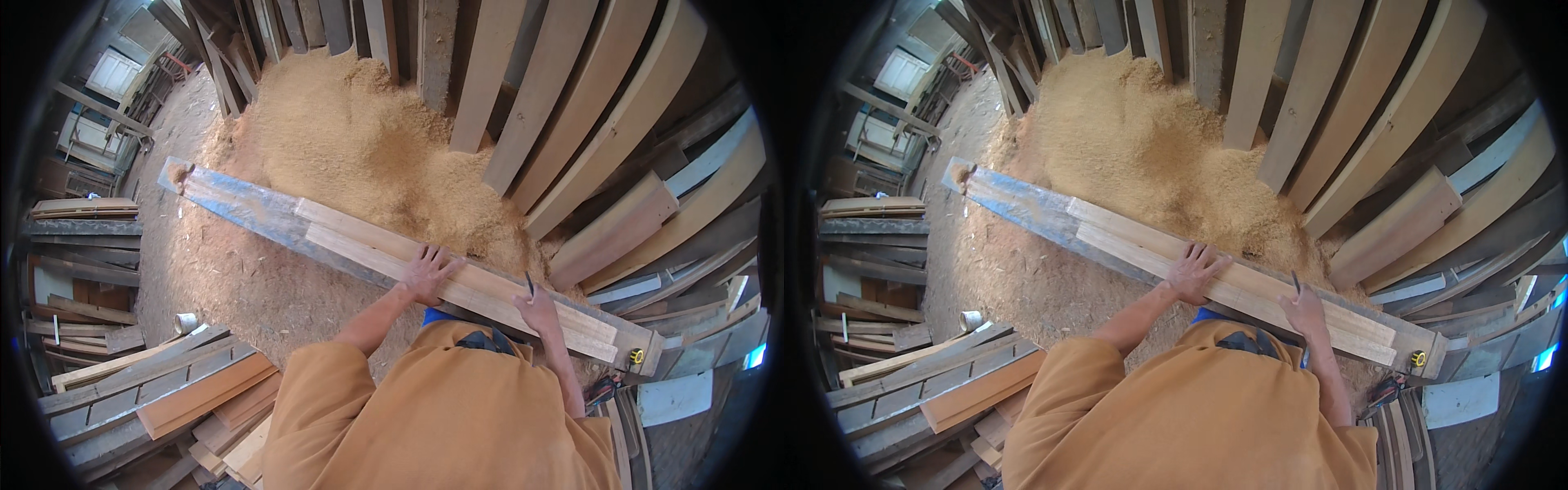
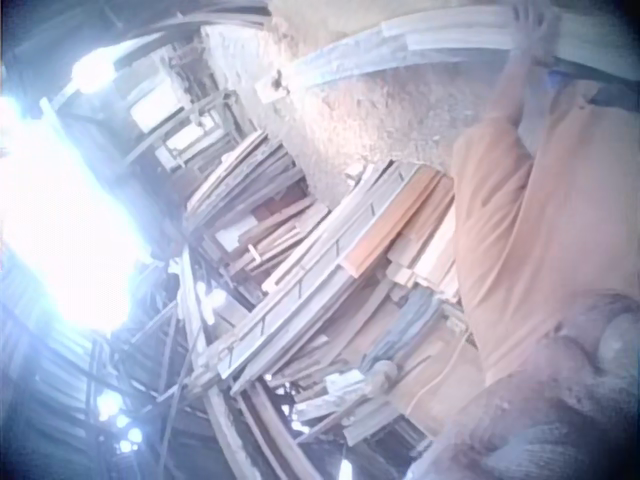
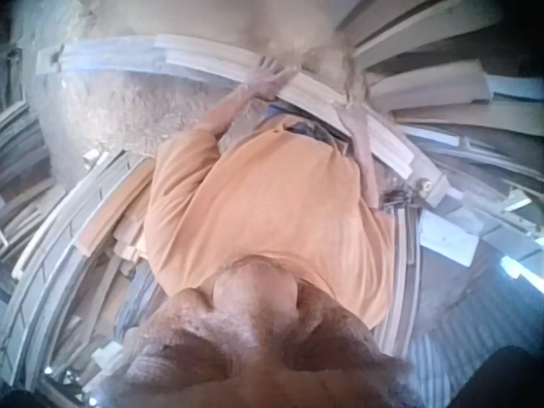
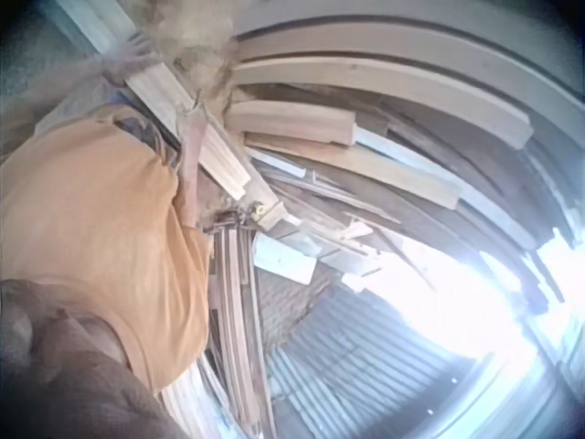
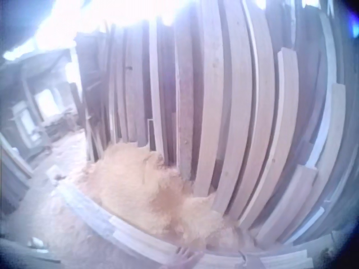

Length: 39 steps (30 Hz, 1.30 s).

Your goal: The person marks lines across wooden boards using a square ruler and a pencil, repositions the boards, and measures and marks them using a measuring tape and a pencil.

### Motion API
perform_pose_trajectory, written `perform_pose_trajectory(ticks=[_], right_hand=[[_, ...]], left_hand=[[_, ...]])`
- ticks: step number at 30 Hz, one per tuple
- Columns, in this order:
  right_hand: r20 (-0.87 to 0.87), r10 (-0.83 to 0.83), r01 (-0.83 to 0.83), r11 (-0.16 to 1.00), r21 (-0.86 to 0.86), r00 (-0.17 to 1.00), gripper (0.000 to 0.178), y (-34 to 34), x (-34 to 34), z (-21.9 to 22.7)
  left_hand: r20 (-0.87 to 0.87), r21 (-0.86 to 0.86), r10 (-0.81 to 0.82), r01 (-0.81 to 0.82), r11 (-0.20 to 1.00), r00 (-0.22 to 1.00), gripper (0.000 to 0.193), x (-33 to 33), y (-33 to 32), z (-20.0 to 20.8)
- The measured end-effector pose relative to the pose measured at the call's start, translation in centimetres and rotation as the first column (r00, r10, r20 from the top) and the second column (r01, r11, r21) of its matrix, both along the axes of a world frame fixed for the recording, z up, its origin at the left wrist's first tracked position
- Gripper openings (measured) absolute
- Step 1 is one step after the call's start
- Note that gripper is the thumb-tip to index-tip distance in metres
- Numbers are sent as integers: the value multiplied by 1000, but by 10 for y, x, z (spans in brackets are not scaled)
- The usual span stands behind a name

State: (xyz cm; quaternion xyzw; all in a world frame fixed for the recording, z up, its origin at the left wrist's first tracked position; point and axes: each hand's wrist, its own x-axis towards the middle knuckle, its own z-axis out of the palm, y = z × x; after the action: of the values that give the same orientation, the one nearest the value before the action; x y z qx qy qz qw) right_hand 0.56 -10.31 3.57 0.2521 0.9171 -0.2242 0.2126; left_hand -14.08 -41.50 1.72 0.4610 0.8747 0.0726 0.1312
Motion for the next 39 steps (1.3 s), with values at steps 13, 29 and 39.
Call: perform_pose_trajectory(ticks=[13, 29, 39], right_hand=[[-668, -19, -606, -442, -661, 744, 63, -112, -53, 346], [-583, -503, -263, 570, -779, 638, 63, -34, -41, 168], [-696, -399, 353, 910, -219, 597, 41, 46, 16, -58]], left_hand=[[1, -30, -31, 31, 999, 1000, 125, -4, 10, 11], [-35, 91, 9, -5, 996, 999, 120, 0, 0, -13], [-42, 146, -13, 19, 989, 999, 120, -4, 4, -9]])
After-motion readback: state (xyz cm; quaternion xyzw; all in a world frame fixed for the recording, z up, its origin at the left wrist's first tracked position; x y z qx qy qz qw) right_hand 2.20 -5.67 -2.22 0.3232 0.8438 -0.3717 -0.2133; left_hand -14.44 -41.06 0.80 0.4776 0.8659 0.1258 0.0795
